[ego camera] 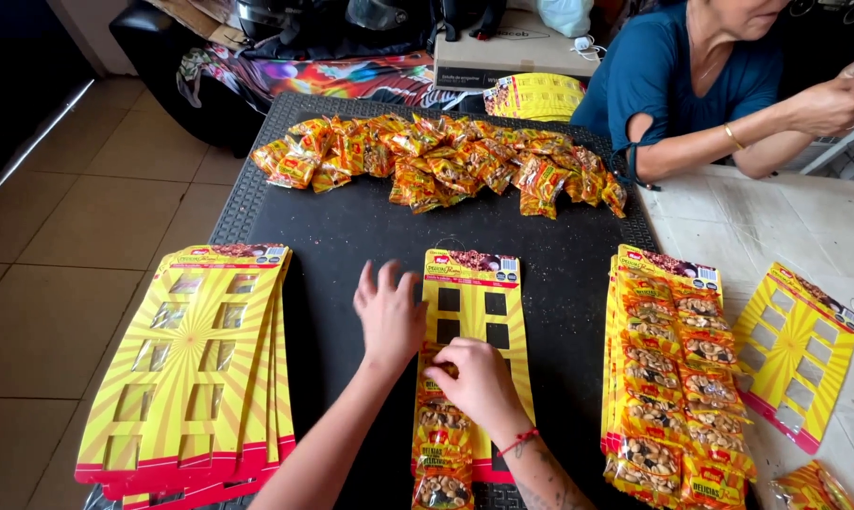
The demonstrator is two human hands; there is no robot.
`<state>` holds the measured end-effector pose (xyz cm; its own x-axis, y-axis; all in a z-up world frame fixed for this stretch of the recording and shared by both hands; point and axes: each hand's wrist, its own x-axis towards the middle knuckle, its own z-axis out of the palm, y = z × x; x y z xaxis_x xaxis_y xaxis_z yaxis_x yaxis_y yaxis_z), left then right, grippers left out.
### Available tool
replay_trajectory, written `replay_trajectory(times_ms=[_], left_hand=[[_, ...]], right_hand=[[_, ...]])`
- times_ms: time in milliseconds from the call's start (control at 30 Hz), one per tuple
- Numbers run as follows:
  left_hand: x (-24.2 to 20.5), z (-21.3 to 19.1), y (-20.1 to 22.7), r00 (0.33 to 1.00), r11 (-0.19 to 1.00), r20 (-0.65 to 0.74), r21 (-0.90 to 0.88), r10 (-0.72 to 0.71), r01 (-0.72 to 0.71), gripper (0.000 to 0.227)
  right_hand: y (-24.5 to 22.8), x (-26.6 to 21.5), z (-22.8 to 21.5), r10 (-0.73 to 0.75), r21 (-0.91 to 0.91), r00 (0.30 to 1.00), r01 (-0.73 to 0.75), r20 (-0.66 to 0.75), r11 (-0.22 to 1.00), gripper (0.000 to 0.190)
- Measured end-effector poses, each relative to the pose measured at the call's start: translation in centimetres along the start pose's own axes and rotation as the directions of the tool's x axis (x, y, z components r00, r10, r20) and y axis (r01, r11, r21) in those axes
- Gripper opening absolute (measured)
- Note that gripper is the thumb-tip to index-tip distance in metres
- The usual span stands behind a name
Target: The person organizes individual snack bags by sliding them into the slots of yellow display cards on a table.
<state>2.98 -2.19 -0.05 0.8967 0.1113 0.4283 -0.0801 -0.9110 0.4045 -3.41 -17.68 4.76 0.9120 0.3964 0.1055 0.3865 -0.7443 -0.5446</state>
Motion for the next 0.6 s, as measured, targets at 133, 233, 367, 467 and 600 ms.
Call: replay_trajectory(times_ms=[133,233,367,467,600], left_hand=[[8.2,4.4,0.8,0.977,0.988,0.211,0.157,-0.026,-0.008,0.065],[13.2,6.7,0.5,0.943,0.957,0.33,0.284,-0.036,-0.063,0.066],[15.2,6.1,1.0,0.981,1.0,0.192,0.002,0.01,-0.01,0.059],[11.1,0.1,3.6,0.99,0.878,-0.045,-0.458,0.136,-0.141,0.051],[1.7,-6.8,5.8,0.967,0.689,-0.014,-0.699,0.255,-0.192,0.034]], right_hand=[[-0.2,0.0,-0.8,-0.042,0.062,0.999,0.044,-0.027,0.997,0.015],[-0.1,0.3,-1.5,-0.03,0.151,0.998,0.039,-0.056,0.988,0.01],[0.5,0.4,-1.4,0.041,0.336,0.986,0.015,-0.159,0.942,0.012],[1.3,0.9,-1.4,0.305,0.736,0.946,-0.128,-0.111,0.665,0.034],[5.4,1.3,-0.1,0.29,0.937,0.945,-0.046,0.154,-0.347,0.06]])
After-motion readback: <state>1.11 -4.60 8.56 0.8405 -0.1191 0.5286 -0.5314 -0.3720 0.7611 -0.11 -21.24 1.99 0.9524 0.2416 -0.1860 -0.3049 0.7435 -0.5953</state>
